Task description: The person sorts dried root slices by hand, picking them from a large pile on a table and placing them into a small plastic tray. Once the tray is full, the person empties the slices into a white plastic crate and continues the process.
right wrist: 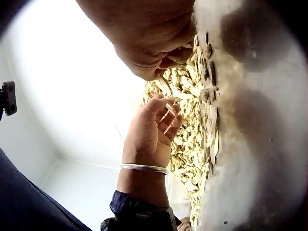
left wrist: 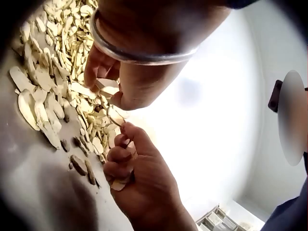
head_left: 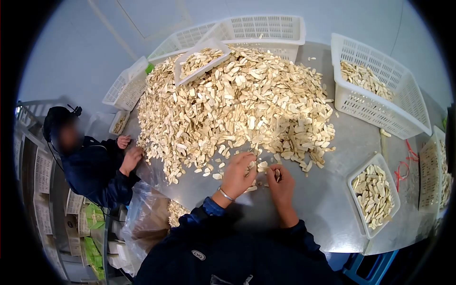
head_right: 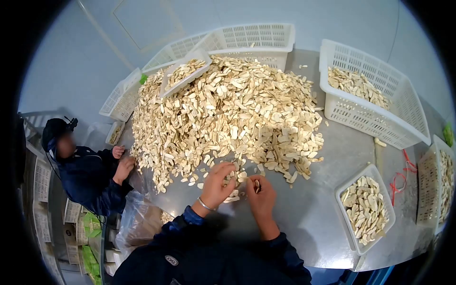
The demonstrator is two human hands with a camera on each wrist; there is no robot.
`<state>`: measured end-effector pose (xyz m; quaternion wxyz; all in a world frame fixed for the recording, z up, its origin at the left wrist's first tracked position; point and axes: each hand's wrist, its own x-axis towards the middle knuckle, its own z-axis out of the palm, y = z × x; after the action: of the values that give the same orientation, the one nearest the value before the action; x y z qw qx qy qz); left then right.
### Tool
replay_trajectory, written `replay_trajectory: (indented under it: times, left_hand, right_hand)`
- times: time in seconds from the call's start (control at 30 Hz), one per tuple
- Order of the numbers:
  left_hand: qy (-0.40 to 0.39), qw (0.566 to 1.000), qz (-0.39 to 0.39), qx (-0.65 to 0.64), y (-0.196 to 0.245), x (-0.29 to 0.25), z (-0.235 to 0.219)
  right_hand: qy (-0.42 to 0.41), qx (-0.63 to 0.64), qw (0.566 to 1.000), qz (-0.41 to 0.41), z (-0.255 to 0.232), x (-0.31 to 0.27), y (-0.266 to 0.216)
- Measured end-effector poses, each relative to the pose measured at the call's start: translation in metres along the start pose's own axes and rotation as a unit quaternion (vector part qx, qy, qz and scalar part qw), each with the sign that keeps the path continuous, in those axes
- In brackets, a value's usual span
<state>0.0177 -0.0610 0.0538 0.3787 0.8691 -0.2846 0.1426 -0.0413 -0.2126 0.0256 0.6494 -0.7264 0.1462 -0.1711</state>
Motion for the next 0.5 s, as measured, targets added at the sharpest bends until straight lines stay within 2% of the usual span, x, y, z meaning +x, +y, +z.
replay_trajectory:
  times: [0.07,0.17,0.27,0.33,0.47,0.5]
  left_hand:
    - [0.038,0.998,0.024,0.045,-0.004,-0.001,-0.004]
    - [-0.041,0.978,-0.112,-0.171,0.012,0.0,-0.008]
    - [-0.1,0.967,-0.153,-0.177,0.004,-0.004,-0.009]
    - [-0.101,0.925,-0.219,-0.294,-0.006,-0.01,-0.003]
    - [-0.097,0.8,-0.341,-0.484,-0.023,-0.015,-0.001]
    - [-0.071,0.812,-0.338,-0.471,-0.025,-0.017,0.001]
  right_hand:
    - [0.015,-0.008,0.999,-0.038,0.002,0.0,-0.003]
    - [-0.003,-0.009,0.999,-0.046,0.003,-0.001,-0.002]
    - [-0.021,0.022,0.999,-0.021,0.005,-0.002,0.005]
    - [-0.067,0.075,0.995,0.024,0.002,0.0,0.006]
    - [-0.138,0.178,0.968,0.108,0.001,0.001,0.016]
    - [-0.138,0.194,0.962,0.132,0.0,0.0,0.015]
